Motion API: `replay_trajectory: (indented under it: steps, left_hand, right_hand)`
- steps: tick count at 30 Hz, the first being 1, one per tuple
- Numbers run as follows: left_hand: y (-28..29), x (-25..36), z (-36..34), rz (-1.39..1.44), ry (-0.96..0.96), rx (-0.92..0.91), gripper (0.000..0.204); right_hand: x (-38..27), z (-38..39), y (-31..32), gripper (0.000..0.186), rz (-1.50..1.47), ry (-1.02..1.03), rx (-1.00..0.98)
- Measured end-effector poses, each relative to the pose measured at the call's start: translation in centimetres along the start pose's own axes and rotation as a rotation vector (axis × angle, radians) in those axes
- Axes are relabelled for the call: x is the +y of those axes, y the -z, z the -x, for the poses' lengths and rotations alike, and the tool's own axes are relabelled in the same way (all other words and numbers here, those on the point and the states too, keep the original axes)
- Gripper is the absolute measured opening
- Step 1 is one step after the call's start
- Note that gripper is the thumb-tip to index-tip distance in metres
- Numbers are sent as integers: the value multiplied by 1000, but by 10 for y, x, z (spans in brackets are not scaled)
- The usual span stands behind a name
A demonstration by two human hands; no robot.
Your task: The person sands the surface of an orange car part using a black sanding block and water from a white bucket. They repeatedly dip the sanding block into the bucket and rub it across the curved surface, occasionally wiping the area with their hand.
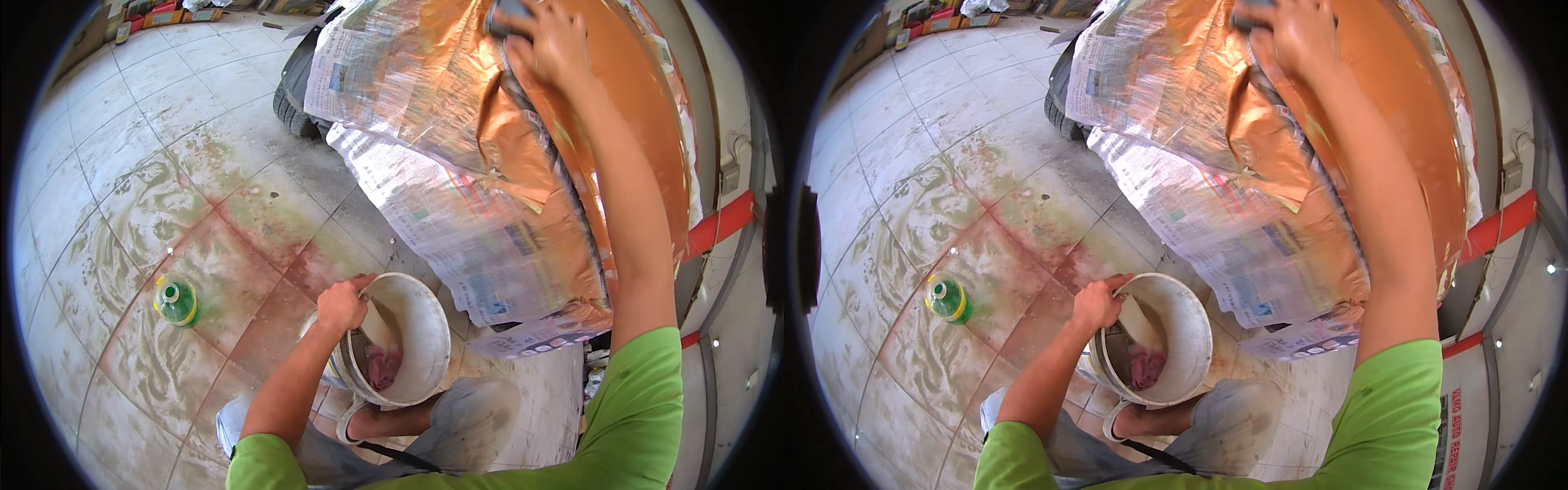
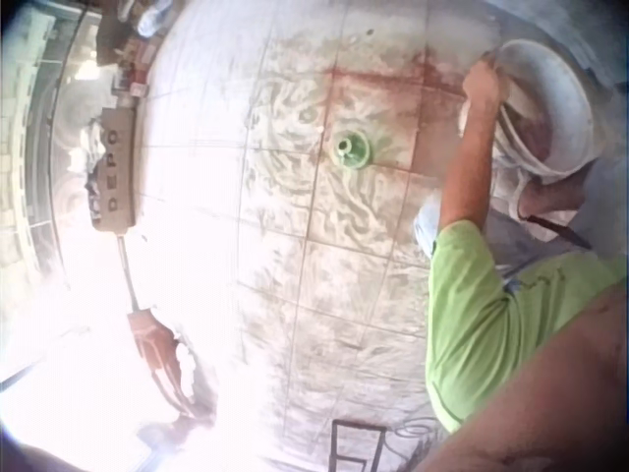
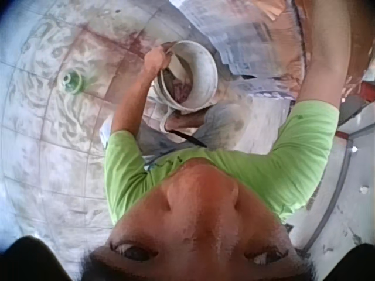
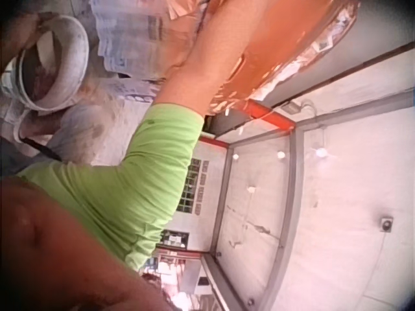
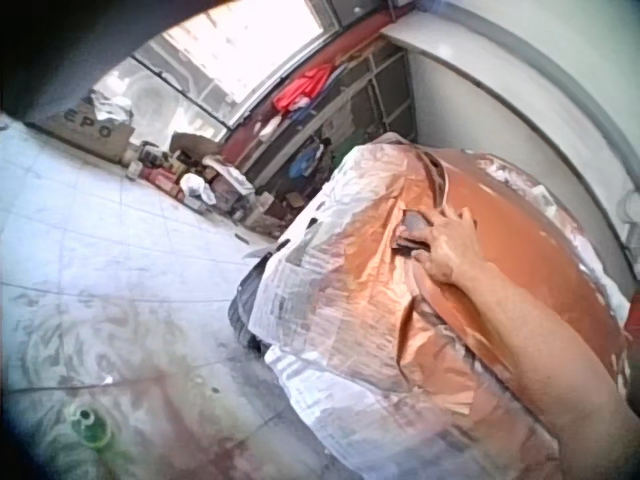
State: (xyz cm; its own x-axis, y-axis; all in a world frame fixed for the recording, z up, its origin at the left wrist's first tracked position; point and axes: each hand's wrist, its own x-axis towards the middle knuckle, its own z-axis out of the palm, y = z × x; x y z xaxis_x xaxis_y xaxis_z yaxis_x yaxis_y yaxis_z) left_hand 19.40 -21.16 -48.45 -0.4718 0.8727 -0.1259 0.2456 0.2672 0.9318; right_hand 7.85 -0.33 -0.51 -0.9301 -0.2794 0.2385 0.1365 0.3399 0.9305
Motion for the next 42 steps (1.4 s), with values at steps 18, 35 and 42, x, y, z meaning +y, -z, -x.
replay_trajectory:
  steps: [18,35,42]
  left_hand:
    - [-2,5,-5,-12,29,-12,49]
    - [-9,2,-6,52,17,0,49]
    - [2,-13,-10,48,0,65,50]
  right_hand:
    - [10,13,9,41,-36,157,-50]
    - [12,66,29,41,-171,174,-130]
    - [-31,181,41,36,-37,-123,87]
